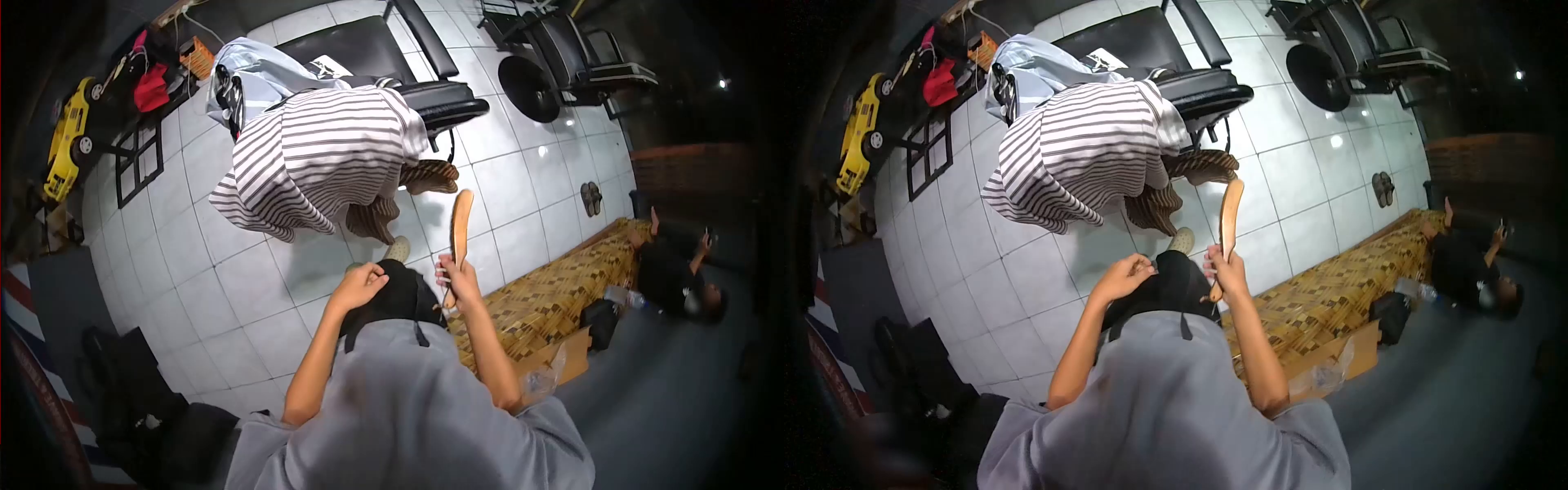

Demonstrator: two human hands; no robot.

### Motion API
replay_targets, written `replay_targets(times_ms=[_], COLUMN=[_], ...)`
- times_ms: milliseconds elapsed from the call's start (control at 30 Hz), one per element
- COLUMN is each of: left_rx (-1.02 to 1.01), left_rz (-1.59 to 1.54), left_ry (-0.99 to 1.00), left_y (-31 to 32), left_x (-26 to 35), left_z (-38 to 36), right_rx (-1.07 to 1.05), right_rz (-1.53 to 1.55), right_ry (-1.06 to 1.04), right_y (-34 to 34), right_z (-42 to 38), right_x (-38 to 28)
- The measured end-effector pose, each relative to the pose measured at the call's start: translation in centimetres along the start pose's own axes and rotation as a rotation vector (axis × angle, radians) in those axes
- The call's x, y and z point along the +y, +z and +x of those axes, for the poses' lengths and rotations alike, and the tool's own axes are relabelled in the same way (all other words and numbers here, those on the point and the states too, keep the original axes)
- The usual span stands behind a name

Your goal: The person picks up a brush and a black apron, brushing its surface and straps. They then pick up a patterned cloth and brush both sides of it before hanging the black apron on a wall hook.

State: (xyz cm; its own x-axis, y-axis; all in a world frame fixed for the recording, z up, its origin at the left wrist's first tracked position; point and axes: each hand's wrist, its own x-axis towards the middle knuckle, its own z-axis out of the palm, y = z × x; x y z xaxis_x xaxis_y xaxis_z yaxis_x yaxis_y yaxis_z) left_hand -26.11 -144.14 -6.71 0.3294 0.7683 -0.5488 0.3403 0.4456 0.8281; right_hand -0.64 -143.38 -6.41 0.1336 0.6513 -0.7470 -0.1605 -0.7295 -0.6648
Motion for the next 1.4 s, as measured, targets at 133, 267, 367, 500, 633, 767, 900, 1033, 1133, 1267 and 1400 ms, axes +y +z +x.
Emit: replay_targets(times_ms=[133,267,367,500,633,767,900,1033,1133,1267,1400], left_rx=[0.019,0.202,0.310,0.406,0.498,0.680,0.721,0.960,1.074,1.145,1.075], left_rz=[-0.027,-0.365,-0.561,-0.737,-0.996,-1.233,-1.220,-1.237,-1.271,-1.172,-0.790], left_ry=[0.058,-0.117,-0.250,-0.369,-0.515,-0.546,-0.320,-0.552,-0.556,-0.628,-0.623], left_y=[0.2,1.5,2.1,4.5,6.4,8.1,8.7,6.5,5.6,6.2,8.5], left_x=[-1.0,-0.9,-0.2,-2.8,-6.1,-6.1,-6.0,-9.8,-13.3,-15.6,-20.2], left_z=[2.3,3.4,6.2,12.6,19.0,25.9,31.3,36.2,36.7,36.2,34.8], right_rx=[0.025,0.032,0.004,-0.025,0.101,0.206,0.038,0.052,0.086,0.083,0.084], right_rz=[0.046,0.087,0.159,0.314,0.612,0.774,0.887,0.907,0.854,0.777,0.700], right_ry=[-0.023,0.025,0.057,0.107,0.205,0.333,0.420,0.472,0.489,0.553,0.476], right_y=[0.0,-0.2,-1.1,-0.9,0.4,1.6,3.0,3.7,3.3,3.1,2.9], right_z=[0.3,1.2,5.4,12.9,22.2,29.8,33.5,34.6,35.5,36.6,36.4], right_x=[-0.6,-0.3,0.1,-1.0,-0.9,-1.6,-2.1,-1.9,-1.4,-1.6,0.5])
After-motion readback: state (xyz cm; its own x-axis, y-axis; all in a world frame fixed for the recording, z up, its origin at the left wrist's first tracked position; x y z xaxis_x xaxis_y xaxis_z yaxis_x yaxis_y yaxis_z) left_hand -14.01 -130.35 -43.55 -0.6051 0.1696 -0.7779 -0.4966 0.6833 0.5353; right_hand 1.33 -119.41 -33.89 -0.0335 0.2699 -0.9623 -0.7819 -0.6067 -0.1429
